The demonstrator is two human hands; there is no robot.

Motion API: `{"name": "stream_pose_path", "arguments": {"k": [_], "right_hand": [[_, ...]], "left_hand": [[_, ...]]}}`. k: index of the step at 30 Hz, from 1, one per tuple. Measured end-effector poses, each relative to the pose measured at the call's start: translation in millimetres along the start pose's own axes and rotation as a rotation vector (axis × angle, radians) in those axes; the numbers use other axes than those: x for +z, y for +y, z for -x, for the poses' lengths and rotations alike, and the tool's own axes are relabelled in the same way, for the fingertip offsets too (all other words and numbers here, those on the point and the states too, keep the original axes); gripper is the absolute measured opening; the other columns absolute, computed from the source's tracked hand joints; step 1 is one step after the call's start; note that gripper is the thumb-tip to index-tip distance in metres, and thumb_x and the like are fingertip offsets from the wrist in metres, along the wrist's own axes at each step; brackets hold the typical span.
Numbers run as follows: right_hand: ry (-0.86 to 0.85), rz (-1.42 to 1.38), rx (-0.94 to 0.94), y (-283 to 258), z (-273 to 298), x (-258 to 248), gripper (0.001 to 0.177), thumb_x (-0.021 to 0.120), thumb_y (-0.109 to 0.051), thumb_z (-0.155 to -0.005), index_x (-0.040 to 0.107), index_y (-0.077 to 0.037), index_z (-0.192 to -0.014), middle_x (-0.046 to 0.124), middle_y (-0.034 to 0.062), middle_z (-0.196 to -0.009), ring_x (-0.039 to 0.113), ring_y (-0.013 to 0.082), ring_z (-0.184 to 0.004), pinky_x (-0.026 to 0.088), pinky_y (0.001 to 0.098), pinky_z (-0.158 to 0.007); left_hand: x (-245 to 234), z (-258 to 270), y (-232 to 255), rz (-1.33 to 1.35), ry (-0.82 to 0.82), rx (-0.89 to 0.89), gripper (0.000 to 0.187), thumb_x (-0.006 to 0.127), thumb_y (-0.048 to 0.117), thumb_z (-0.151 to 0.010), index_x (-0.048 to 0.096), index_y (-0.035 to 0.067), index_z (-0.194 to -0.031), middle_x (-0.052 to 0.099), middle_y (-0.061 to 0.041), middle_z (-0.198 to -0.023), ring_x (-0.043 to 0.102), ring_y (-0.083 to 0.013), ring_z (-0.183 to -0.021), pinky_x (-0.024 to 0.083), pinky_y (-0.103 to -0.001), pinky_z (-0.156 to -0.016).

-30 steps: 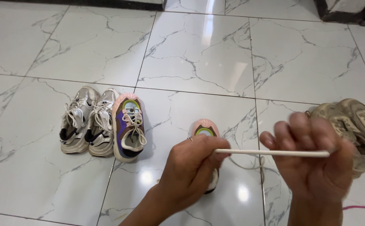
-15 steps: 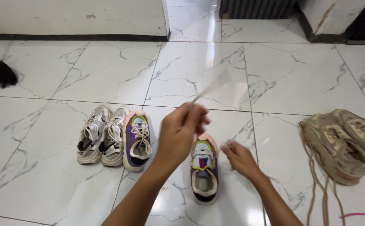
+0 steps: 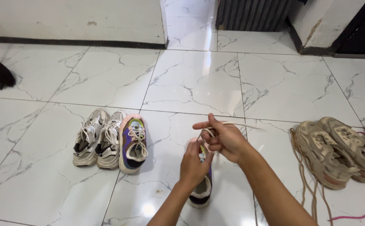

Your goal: The person removes laces from a pair of colorful sneakers and then re-laces them, threading the laces through the eyelets and tying them. They repeat the process on a second pair of beige sneakers.

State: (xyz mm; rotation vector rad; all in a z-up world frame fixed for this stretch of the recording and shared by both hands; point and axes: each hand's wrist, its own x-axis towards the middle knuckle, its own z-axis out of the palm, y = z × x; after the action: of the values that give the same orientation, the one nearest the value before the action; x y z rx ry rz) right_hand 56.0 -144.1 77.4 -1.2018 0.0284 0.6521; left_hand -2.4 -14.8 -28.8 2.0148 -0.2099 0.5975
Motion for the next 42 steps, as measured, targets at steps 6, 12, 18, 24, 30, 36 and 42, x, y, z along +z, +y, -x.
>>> {"name": "stream_pose_path", "arguments": {"k": [6, 12, 18, 24, 30, 36, 42], "right_hand": [[0.446, 0.581, -0.098, 6.9, -17.5, -75.9, 0.072, 0.028, -0.057, -0.101, 0.074, -0.001, -0.109, 0.065, 0.0022, -0.06, 0.054, 0.0115, -0.052, 0.047, 0.0273, -0.051], [0.568, -0.432, 0.096, 123.8, -12.0, -273.0, 0.054, 0.044, -0.054, -0.108, 0.035, -0.016, -0.07, 0.029, -0.0032, -0.06, 0.024, 0.0116, -0.05, 0.023, 0.0268, -0.043], [0.89, -0.767, 0.17, 252.7, 11.0, -336.5, 0.039, 0.033, -0.029, -0.113, 0.035, -0.019, -0.075, 0.029, -0.0043, -0.063, 0.024, 0.0116, -0.056, 0.025, 0.0269, -0.048], [0.672, 0.451, 0.582, 225.4, 33.8, -290.6, 0.056, 0.062, -0.039, -0.108, 0.065, 0.013, -0.087, 0.057, 0.0184, -0.071, 0.046, 0.0263, -0.063, 0.037, 0.0368, -0.054], [0.61, 1.334, 0.035, 215.7, 51.1, -254.3, 0.04, 0.079, -0.017, -0.079, 0.072, -0.012, -0.118, 0.071, 0.0069, -0.123, 0.067, 0.0245, -0.113, 0.054, 0.036, -0.099], [0.661, 1.677, -0.361, 222.9, 33.2, -277.5, 0.043, 0.069, -0.007, -0.085, 0.071, -0.023, -0.125, 0.062, 0.0071, -0.143, 0.059, 0.0322, -0.129, 0.046, 0.0421, -0.109], [0.783, 1.605, -0.108, 220.3, 22.4, -320.7, 0.019, 0.067, -0.023, -0.091, 0.074, -0.012, -0.106, 0.073, 0.0005, -0.129, 0.066, 0.0268, -0.113, 0.055, 0.0372, -0.099]], "left_hand": [[-7.9, -30.4, -85.6, 0.147, -0.235, -0.649, 0.039, 0.054, 0.04, -0.101, 0.073, 0.01, -0.084, 0.066, 0.0, -0.068, 0.057, -0.0151, -0.058, 0.045, -0.032, -0.053], [-92.9, -20.4, -205.5, 0.496, -0.059, -1.189, 0.04, 0.049, 0.036, -0.106, 0.059, 0.005, -0.083, 0.048, -0.002, -0.061, 0.044, -0.015, -0.05, 0.037, -0.03, -0.047], [-91.9, 15.6, -265.4, 0.59, 0.189, -1.339, 0.037, 0.045, 0.034, -0.108, 0.053, 0.005, -0.087, 0.049, -0.004, -0.064, 0.044, -0.0179, -0.054, 0.04, -0.032, -0.05], [-59.3, 14.3, -252.1, 0.461, -0.102, -1.232, 0.026, 0.052, 0.022, -0.103, 0.061, -0.002, -0.107, 0.075, -0.013, -0.086, 0.062, -0.0178, -0.064, 0.054, -0.032, -0.062], [-36.9, 32.5, -179.9, -0.044, -0.109, -0.778, 0.015, 0.064, 0.016, -0.094, 0.06, 0.006, -0.104, 0.076, -0.012, -0.092, 0.066, -0.0182, -0.07, 0.053, -0.034, -0.066], [-3.9, 74.3, -77.2, -0.314, -0.191, -0.184, 0.014, 0.068, 0.003, -0.072, 0.068, 0.008, -0.086, 0.061, -0.014, -0.113, 0.056, -0.0319, -0.1, 0.045, -0.045, -0.086], [31.5, 73.7, -42.9, -0.407, -0.187, -0.041, 0.016, 0.074, 0.014, -0.077, 0.07, 0.008, -0.091, 0.058, -0.016, -0.118, 0.05, -0.037, -0.115, 0.039, -0.05, -0.092]]}}
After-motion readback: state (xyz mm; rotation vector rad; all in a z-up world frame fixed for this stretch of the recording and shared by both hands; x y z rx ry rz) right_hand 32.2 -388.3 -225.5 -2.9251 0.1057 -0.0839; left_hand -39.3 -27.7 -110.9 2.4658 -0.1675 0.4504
